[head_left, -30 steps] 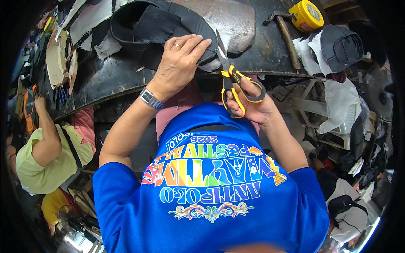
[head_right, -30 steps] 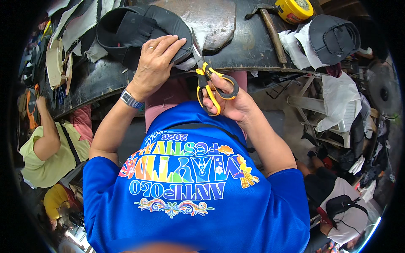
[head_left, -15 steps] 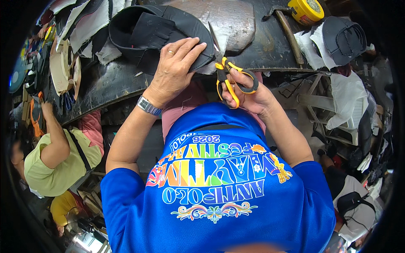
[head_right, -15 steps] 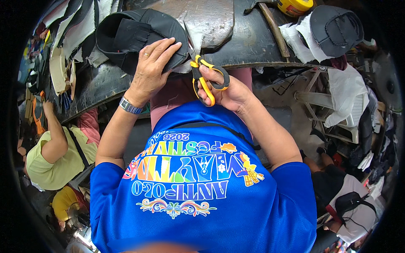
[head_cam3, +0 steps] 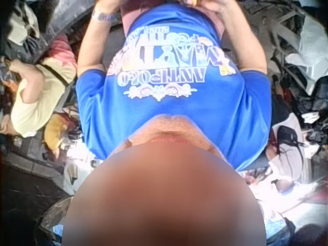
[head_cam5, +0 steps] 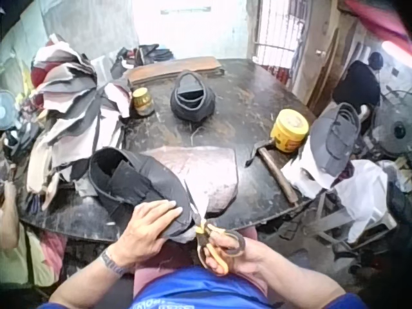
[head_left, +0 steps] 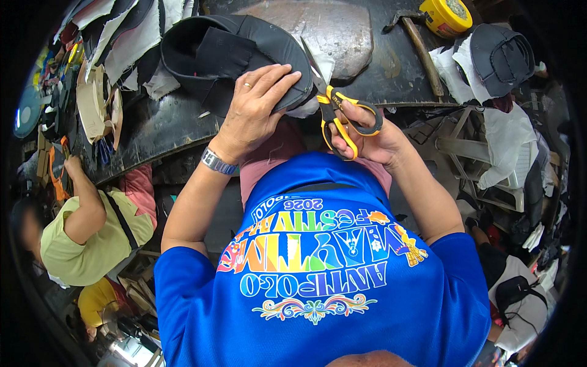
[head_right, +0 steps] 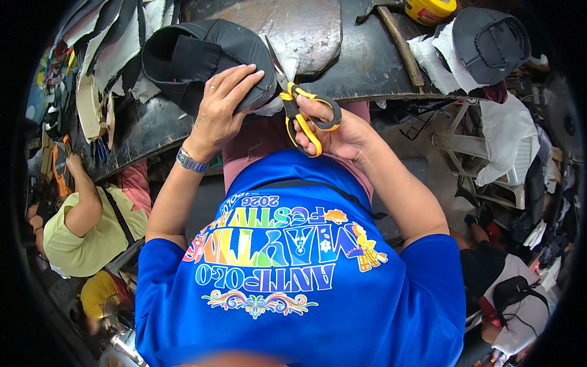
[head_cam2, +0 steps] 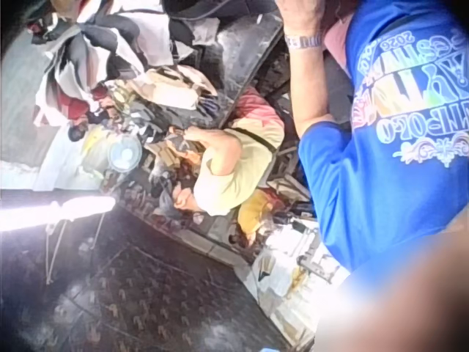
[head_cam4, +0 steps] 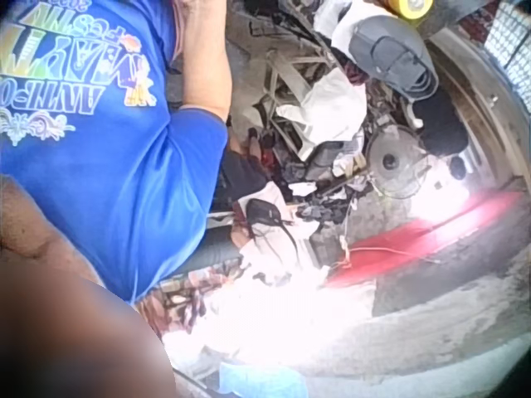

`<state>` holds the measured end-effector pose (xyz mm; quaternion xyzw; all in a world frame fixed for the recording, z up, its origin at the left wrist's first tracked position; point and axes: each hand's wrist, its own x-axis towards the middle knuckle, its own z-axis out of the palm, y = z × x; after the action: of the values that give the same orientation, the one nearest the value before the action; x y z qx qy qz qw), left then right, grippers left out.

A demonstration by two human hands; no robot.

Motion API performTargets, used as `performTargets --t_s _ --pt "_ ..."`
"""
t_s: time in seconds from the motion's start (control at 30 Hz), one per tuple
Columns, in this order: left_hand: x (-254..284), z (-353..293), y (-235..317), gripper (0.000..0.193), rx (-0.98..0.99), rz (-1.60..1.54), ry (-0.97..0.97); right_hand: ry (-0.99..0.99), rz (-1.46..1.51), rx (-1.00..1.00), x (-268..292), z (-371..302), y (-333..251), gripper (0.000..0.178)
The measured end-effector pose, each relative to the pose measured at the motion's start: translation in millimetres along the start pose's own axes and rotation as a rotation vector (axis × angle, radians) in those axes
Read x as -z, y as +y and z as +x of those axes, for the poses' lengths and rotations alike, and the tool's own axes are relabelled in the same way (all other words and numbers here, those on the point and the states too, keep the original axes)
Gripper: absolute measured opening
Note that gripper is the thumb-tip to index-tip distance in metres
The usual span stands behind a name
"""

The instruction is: The person trims excess material from the edges of black slipper uppers using yellow-handled scissors. They repeatedly pick up a slipper, trim along the perimeter, inspect the result, and place it aside before moving to the next one.

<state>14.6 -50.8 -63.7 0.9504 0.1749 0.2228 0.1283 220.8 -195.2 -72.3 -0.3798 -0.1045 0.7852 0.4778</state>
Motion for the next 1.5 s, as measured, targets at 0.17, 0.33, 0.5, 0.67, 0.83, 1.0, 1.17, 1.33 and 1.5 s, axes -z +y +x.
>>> performTargets --t_s 0.17,0.33,0.5,0.67,0.83,1.0,1.17,1.33,1.5 --pt "4.3 -4.0 0.3 0.055 -0.017 -0.020 -0.013 0.009 0.005 -0.027 -3.6 5.4 -4.6 0.041" --pt "6.6 -7.2 0.3 0.056 -0.027 -0.034 -0.029 -0.012 -0.050 0.045 -4.3 3.1 2.4 0.040" --pt "13.0 -18.0 1.4 0.054 -0.056 -0.045 -0.069 -0.009 -0.030 -0.007 -4.6 -3.5 14.1 0.040" --pt "16.6 -27.8 2.6 0.065 -0.070 -0.082 -0.073 0.021 -0.058 -0.031 -8.9 -9.3 21.8 0.041" --pt "17.9 -31.5 6.6 0.062 -0.069 -0.113 -0.077 -0.019 -0.054 -0.002 -13.0 3.4 18.1 0.042" --pt "20.0 -37.0 6.8 0.057 -0.060 -0.128 -0.093 -0.002 -0.054 0.007 -10.9 5.8 21.8 0.038" --pt "19.7 -35.6 6.8 0.051 -0.061 -0.147 -0.104 0.041 -0.148 -0.075 0.4 -0.3 18.5 0.034" --pt "41.5 -29.0 10.6 0.048 -0.027 -0.344 -0.161 0.202 -0.145 0.194 -2.3 -13.5 10.4 0.031" --pt "58.6 -4.6 -7.5 0.025 0.203 -0.083 0.397 0.691 -1.030 0.511 12.4 -25.7 -48.4 0.025"
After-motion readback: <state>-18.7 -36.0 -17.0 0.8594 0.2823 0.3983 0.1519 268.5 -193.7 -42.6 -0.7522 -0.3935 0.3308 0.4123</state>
